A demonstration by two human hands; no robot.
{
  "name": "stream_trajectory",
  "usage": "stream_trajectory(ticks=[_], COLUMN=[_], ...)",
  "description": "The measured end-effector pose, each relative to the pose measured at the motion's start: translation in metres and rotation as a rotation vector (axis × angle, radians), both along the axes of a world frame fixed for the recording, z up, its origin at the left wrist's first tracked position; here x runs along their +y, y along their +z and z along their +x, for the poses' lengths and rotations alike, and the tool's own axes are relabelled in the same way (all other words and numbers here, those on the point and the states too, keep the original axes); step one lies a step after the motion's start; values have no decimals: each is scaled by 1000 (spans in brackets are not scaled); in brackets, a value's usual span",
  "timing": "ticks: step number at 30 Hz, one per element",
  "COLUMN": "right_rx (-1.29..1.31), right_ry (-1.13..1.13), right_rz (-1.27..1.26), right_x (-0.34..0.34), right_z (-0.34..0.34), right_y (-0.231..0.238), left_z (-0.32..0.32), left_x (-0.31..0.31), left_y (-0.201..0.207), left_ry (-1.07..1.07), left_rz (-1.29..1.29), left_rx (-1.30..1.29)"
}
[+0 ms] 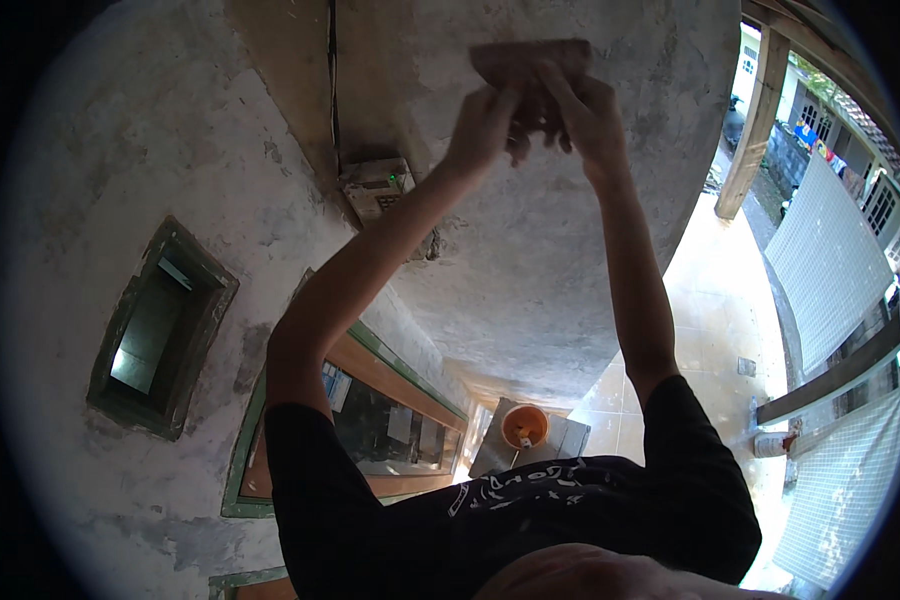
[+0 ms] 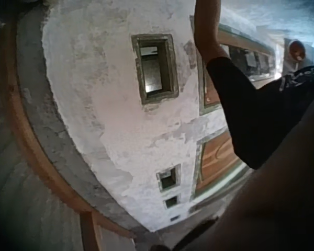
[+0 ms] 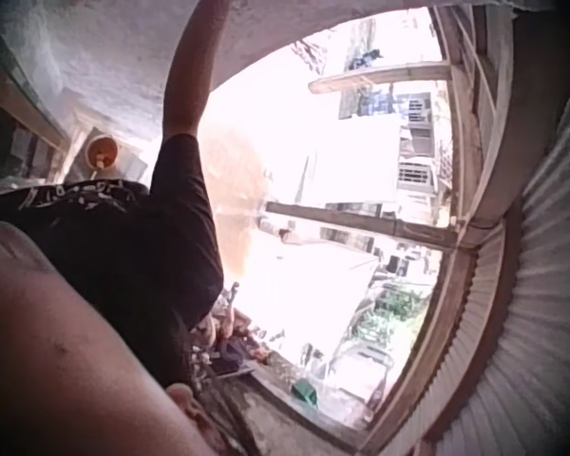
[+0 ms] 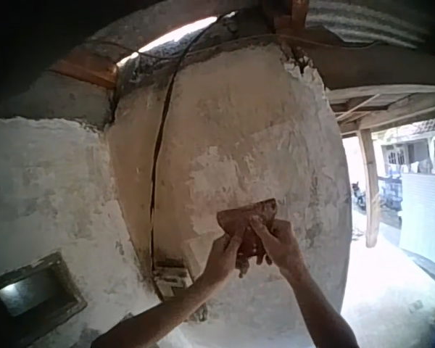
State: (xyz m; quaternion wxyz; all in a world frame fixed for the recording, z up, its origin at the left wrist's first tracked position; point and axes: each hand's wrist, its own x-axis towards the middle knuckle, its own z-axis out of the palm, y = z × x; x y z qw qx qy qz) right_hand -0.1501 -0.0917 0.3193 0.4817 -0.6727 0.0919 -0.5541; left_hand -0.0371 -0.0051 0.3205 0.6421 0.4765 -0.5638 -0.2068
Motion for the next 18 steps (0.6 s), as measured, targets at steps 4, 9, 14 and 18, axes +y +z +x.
stream_trajectory(ticks=[4, 9, 14, 18], right_rx=[15, 93, 6, -76], right_ry=[-32, -211, -261, -118], right_rz=[26, -22, -69, -34], right_x=[-16, -22, -32, -28], right_z=[-23, -31, -16, -9], right_y=[-2, 6, 36, 60], left_z=[-17, -25, -28, -19], left_x=[-15, -32, -42, -44], left_y=[-2, -5, 25, 45], left_ry=[-47, -70, -40, -101], left_rz=[77, 50, 17, -80], left_rx=[20, 66, 232, 283])
